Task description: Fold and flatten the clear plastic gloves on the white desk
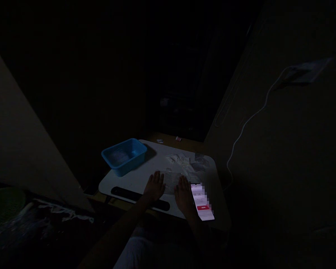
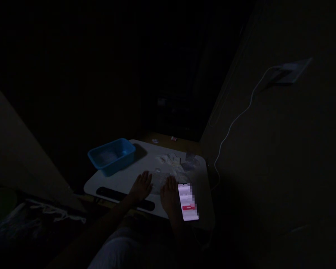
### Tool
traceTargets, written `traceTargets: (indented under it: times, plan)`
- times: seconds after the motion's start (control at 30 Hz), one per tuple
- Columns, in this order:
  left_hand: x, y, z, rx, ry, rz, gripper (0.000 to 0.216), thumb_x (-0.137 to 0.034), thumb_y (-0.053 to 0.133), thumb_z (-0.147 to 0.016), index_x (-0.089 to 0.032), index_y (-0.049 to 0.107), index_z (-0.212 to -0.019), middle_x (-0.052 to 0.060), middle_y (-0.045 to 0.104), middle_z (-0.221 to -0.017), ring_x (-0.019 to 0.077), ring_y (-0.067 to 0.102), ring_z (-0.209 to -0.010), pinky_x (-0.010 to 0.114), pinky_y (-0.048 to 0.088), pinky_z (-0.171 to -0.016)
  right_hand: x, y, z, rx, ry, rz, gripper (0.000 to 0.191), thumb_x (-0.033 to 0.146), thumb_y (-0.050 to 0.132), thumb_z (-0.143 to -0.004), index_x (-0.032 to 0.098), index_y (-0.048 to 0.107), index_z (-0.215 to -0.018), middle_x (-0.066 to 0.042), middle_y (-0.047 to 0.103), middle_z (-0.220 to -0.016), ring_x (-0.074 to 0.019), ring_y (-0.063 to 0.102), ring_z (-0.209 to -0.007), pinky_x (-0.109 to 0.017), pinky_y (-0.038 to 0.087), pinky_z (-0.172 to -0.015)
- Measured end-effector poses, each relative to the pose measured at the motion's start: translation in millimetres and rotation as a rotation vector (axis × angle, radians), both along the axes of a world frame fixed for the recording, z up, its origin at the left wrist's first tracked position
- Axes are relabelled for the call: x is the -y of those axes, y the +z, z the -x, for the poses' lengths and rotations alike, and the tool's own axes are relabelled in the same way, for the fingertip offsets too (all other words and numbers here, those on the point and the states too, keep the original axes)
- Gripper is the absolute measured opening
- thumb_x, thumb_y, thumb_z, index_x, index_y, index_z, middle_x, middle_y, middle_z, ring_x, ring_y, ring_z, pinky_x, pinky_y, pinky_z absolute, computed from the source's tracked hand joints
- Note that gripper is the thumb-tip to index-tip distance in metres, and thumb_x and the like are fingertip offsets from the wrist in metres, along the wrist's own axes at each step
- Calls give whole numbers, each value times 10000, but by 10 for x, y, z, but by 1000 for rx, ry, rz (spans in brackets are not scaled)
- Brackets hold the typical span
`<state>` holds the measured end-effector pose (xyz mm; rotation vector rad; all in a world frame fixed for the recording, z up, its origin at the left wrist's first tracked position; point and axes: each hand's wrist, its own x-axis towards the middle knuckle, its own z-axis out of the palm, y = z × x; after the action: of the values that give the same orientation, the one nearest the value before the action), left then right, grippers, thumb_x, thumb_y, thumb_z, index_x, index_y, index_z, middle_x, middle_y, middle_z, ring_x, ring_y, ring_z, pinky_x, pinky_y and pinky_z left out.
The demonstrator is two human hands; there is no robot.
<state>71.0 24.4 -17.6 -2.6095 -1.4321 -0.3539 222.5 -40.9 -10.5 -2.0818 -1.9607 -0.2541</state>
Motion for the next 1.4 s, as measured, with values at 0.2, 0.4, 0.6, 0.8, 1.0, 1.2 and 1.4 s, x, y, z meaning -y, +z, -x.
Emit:
traceTargets:
  times: [0.2,0.4,0.6,0.8,1.0,1.2,1.4]
  plan:
    - [-13,4,8,-6,-16,12,503,-348,251,-843,-98,333,-1271,165,297,-1334,273,229,-1241,444,205,-971,-163,140,165,52,202,71,495,349,153,-879,121,246,-1309,-85,236,-1372,-178,126,-1276,-423,83,-1026]
    - [-4,8,13,-3,-13,18,510,-359,260,-844,-88,336,-1270,169,299,-1333,279,229,-1239,430,207,-973,-274,64,141,38,202,129,520,380,141,-877,108,274,-1299,-97,254,-1362,-184,145,-1273,-416,72,-1022]
    - [13,25,-6,-3,-3,15,510,-353,240,-850,-75,339,-1266,182,301,-1327,284,228,-1238,424,208,-972,-260,9,38,12,49,113,565,404,162,-868,45,300,-1281,-153,245,-1357,-226,137,-1271,-396,92,-1009]
    - [26,15,2,17,32,-14,543,-378,276,-832,-44,350,-1254,191,307,-1320,285,241,-1234,424,226,-969,-247,1,66,9,1,89,584,430,195,-858,38,312,-1275,-181,262,-1345,-251,146,-1266,-388,104,-1000]
    - [25,-9,2,5,40,-60,568,-382,284,-827,2,367,-1237,207,337,-1299,292,262,-1222,407,228,-975,-234,-2,53,-11,-5,89,570,425,197,-859,58,306,-1282,-174,240,-1355,-241,142,-1267,-375,85,-1001]
    - [14,-8,-5,0,51,-36,571,-381,281,-829,4,363,-1241,206,334,-1301,295,260,-1222,405,220,-979,-226,33,65,-37,-11,103,569,427,194,-860,65,299,-1286,-167,225,-1361,-235,130,-1271,-374,69,-1001]
    - [-2,-45,-3,16,59,-32,562,-388,292,-822,-25,361,-1246,186,328,-1312,278,252,-1230,405,222,-977,-243,14,68,-33,-23,102,569,415,200,-859,46,310,-1278,-179,233,-1355,-241,138,-1269,-373,78,-1001]
